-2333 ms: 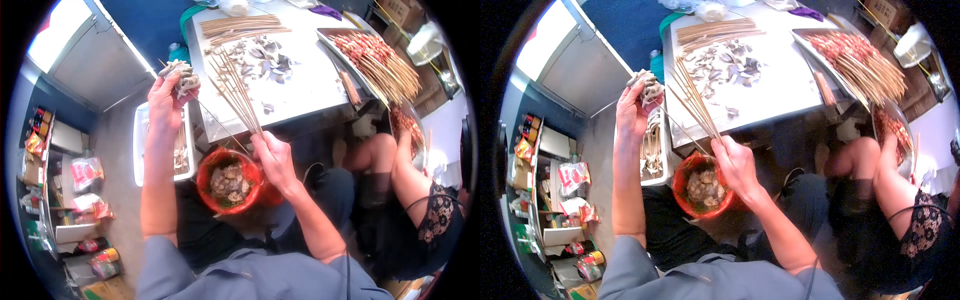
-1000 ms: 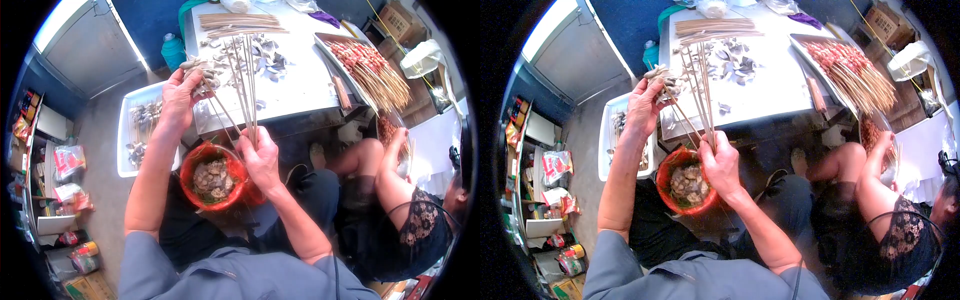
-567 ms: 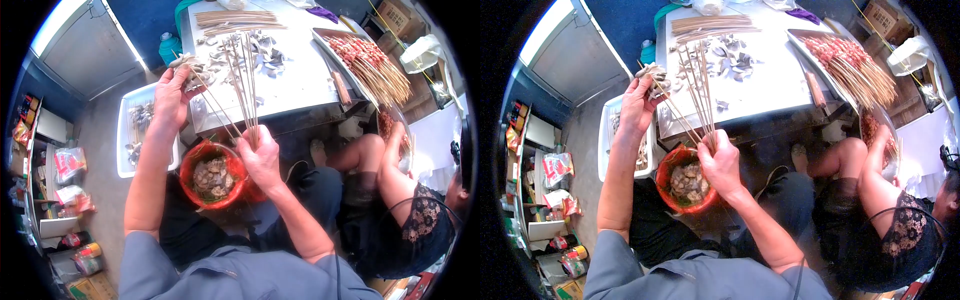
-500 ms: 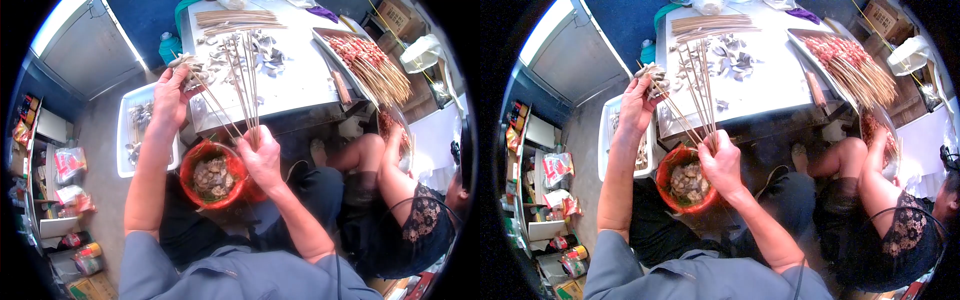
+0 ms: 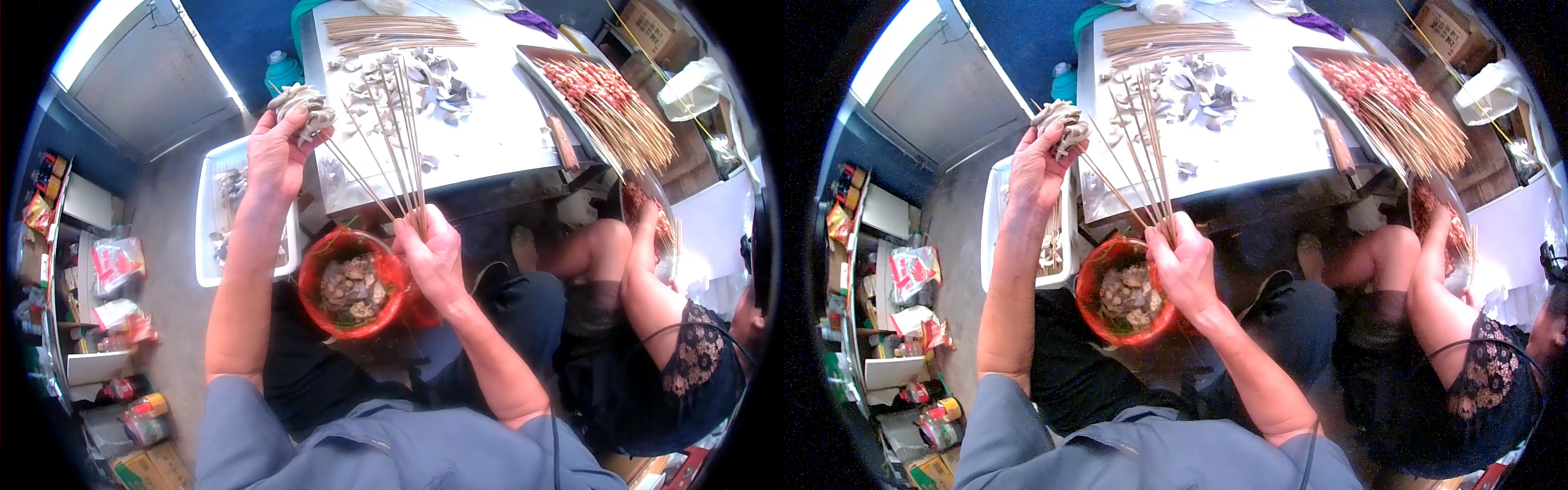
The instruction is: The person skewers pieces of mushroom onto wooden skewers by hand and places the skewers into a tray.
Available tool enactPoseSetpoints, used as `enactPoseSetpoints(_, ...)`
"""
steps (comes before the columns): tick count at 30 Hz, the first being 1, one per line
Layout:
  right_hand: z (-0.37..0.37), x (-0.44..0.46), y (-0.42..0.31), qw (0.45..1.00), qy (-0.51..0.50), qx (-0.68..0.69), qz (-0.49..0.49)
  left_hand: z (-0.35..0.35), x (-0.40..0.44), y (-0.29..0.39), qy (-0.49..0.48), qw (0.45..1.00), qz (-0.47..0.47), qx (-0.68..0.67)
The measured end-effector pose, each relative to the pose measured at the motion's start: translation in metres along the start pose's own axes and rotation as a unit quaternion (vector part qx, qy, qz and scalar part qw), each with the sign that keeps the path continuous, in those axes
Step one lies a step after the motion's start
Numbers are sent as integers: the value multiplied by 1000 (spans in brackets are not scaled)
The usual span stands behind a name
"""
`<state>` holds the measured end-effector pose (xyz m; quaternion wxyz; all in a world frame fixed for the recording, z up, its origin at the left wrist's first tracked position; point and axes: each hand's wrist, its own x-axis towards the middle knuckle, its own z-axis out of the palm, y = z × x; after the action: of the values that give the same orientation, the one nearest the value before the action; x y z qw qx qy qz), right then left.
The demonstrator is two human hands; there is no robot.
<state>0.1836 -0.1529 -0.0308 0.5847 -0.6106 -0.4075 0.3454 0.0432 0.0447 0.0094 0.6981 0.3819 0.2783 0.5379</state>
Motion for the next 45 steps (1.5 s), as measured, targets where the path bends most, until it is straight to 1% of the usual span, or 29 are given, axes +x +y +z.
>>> enactPoseSetpoints(4, 1, 0, 2, 1000, -6, -8, 6, -1, 0, 2, -6, 1000, 1, -7)
enactPoseSetpoints(6, 2, 1, 5, 1000, -6, -4, -10, -1, 0, 2, -3, 1000, 6, -10)
enactPoseSetpoints(10, 4, 1, 4, 1000, -6, -10, -2, -2, 1, 3, 5, 1000, 19, -13)
enactPoseSetpoints(12, 6, 2, 7, 1000, -5, -2, -13, -3, 1, 3, -1, 1000, 20, -15)
enactPoseSetpoints(19, 6, 2, 4, 1000, -11, 0, 0, -3, 1, 3, 0, 999, 31, -21)
enactPoseSetpoints(21, 7, 2, 6, 1000, -10, -1, -14, -3, 1, 3, 2, 999, 32, -19)
enactPoseSetpoints(29, 7, 3, 8, 1000, -9, -5, -10, 1, 0, 3, 13, 1000, 23, -17)
enactPoseSetpoints(38, 2, 6, 5, 1000, -10, -19, -8, 2, 0, 2, -16, 999, 37, -10)
enactPoseSetpoints(43, 2, 6, 9, 1000, -6, -3, -1, 5, -5, -5, -46, 999, 15, 3)
enactPoseSetpoints(45, 2, 6, 11, 1000, -1, 5, -1, 10, -7, -7, -40, 999, 10, 9)
